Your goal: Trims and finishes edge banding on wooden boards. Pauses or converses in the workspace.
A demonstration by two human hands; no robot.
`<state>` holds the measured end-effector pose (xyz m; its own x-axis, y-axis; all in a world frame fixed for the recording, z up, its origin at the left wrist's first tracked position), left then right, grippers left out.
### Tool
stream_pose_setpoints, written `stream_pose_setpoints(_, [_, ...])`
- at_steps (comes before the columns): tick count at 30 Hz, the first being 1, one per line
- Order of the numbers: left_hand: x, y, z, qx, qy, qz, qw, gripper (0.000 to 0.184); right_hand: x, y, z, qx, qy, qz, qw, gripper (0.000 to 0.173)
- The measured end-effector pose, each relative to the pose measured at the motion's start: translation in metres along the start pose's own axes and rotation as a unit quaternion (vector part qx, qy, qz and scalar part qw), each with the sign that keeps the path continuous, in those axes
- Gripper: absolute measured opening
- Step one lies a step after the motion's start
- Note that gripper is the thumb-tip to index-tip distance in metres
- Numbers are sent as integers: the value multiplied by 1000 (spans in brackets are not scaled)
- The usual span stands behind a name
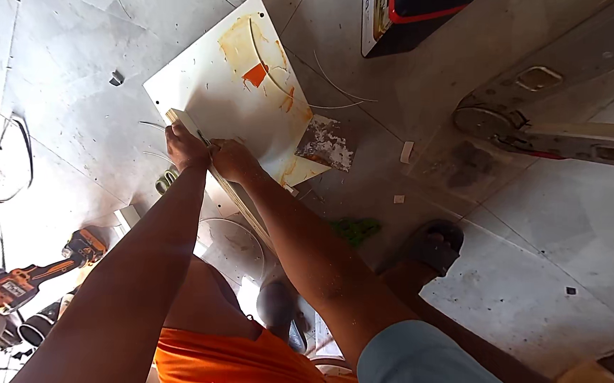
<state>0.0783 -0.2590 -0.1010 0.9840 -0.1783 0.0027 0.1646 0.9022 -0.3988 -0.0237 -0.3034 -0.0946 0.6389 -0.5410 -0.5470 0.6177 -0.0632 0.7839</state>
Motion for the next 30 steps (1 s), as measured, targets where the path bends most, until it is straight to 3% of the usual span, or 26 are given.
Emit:
stream_pose_setpoints(5, [1, 1, -1, 5, 1, 2, 1000, 53, -12, -13, -2, 10, 3, 21, 1000, 46])
stream_pose_setpoints(25, [1, 1, -1, 16, -16, -4, 1000, 49, -77, -55, -8, 34, 5, -54, 998, 45])
stream_pose_setpoints(30, [3, 0, -3, 22, -16, -16, 1000, 51, -120, -76, -9, 65, -67, -31, 995, 44])
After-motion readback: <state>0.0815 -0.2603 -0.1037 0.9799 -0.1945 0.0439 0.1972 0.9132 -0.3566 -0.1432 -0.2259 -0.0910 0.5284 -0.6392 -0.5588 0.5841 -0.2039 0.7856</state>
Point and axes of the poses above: each hand's wrist, its own x-axis towards the middle knuckle, its own z-axis out of the back of the hand, y = z × x, the point moved 1 cm from there along x, towards the middle knuckle, and after that the axes turned 15 degrees about -y, right-handed, at the moved point
